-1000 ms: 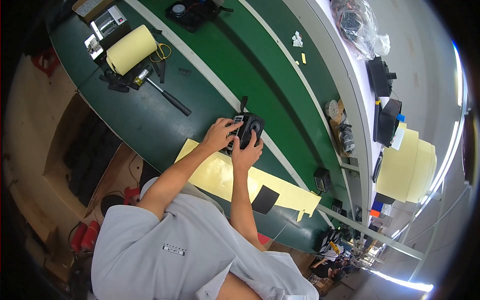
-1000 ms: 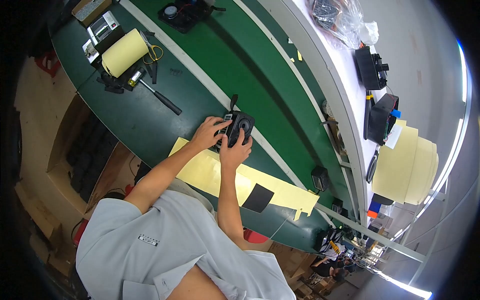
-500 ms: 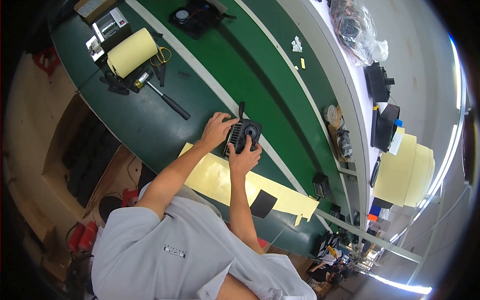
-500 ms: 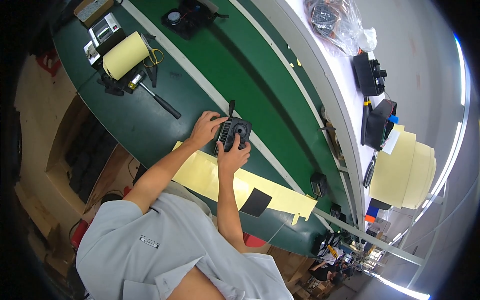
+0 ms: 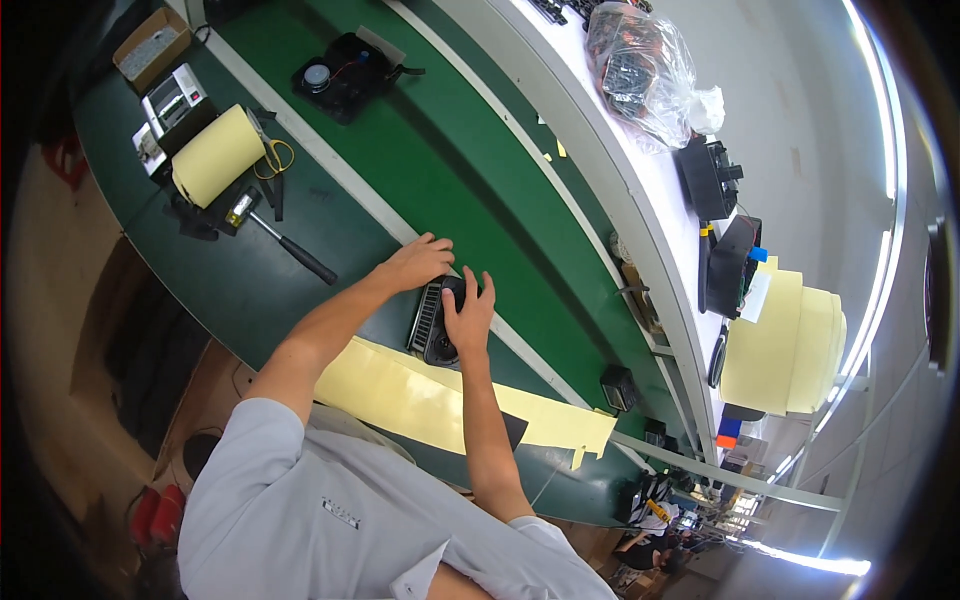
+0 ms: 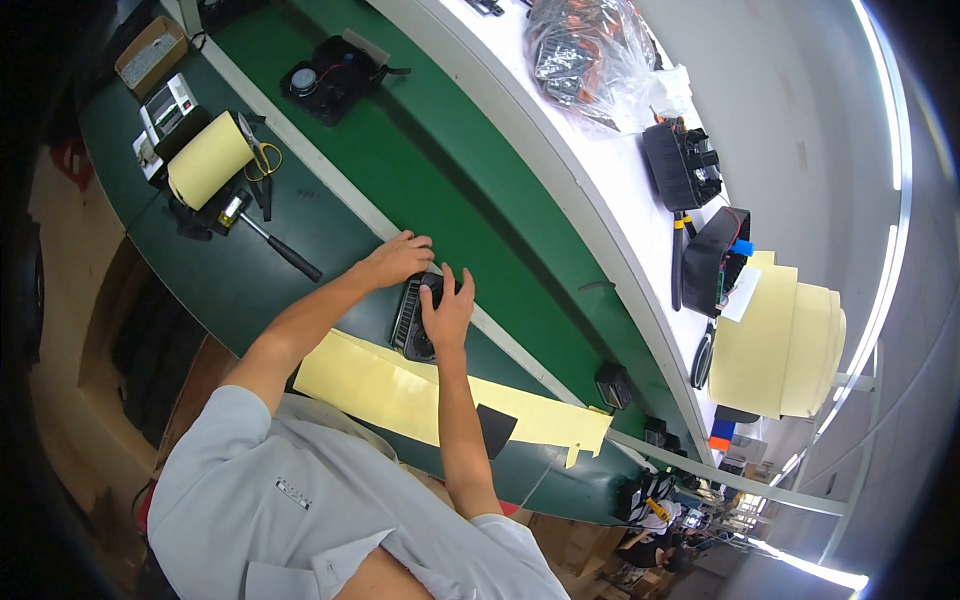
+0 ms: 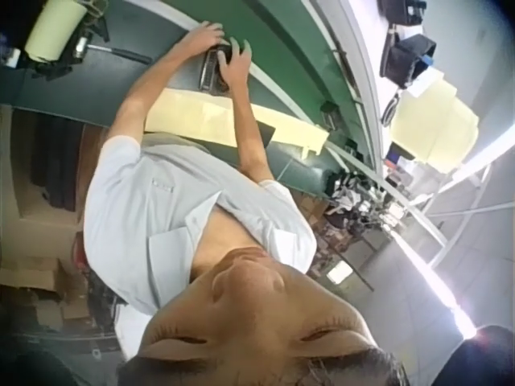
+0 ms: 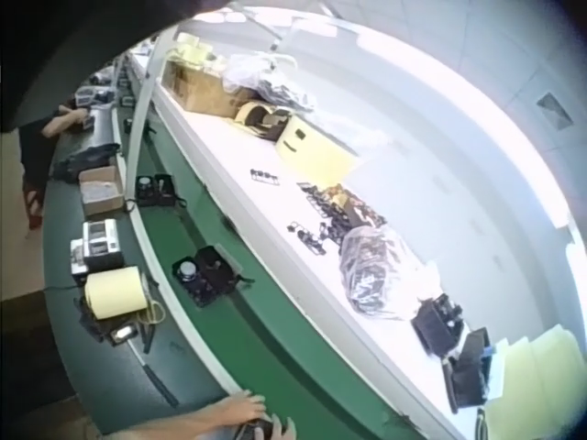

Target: Assembling and inspecting electronic components on a workshop production line.

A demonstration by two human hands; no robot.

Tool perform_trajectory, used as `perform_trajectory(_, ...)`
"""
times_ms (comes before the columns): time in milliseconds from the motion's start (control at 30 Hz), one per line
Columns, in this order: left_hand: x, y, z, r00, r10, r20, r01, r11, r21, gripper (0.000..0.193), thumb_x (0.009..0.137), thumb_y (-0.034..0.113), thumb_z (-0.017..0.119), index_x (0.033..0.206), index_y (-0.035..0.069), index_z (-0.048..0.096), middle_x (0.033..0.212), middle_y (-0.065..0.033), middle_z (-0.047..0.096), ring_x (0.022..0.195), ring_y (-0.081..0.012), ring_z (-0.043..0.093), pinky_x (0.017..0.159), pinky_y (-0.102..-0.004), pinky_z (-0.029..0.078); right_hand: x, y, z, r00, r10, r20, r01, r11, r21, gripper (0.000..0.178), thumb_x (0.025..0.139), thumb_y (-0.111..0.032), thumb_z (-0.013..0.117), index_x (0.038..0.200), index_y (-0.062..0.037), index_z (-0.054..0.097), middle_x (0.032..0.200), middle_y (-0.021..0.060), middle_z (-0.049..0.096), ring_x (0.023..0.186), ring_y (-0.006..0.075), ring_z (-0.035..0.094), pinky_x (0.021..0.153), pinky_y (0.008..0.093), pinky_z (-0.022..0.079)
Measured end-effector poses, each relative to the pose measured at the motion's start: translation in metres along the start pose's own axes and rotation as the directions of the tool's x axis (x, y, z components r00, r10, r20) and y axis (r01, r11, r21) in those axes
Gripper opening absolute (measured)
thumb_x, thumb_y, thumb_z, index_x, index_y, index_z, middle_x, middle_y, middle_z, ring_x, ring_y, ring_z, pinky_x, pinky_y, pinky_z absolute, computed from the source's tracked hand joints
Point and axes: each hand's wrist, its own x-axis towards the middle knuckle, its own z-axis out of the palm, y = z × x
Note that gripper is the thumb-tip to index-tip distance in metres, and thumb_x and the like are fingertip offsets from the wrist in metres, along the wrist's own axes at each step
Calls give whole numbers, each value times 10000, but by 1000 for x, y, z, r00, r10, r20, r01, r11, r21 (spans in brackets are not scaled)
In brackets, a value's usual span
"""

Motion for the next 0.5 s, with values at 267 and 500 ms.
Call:
perform_trajectory(267, 4, -8, -6, 953, 291, 84, -303, 931, 203, 108, 835, 191, 605, 839, 157, 707, 913, 63, 652, 1060, -139, 538, 962, -349, 403, 3, 24, 22, 998, 21, 51, -19, 999, -36, 508, 844, -349, 682, 1279, -98, 607, 1348, 248, 489, 1250, 421, 470, 1018, 519, 405)
perform_trajectory(500, 3, 3, -2, 999, -15, -45, 14, 1000, -16, 116, 832, 183, 623, 880, 108, 698, 1020, -13, 682, 1127, -249, 565, 977, -421, 441, 17, 11, 11, 982, 78, 173, -46, 983, -179, 458, 836, -402, 658, 1172, -93, 625, 1251, 206, 541, 1211, 386, 507, 950, 512, 439)
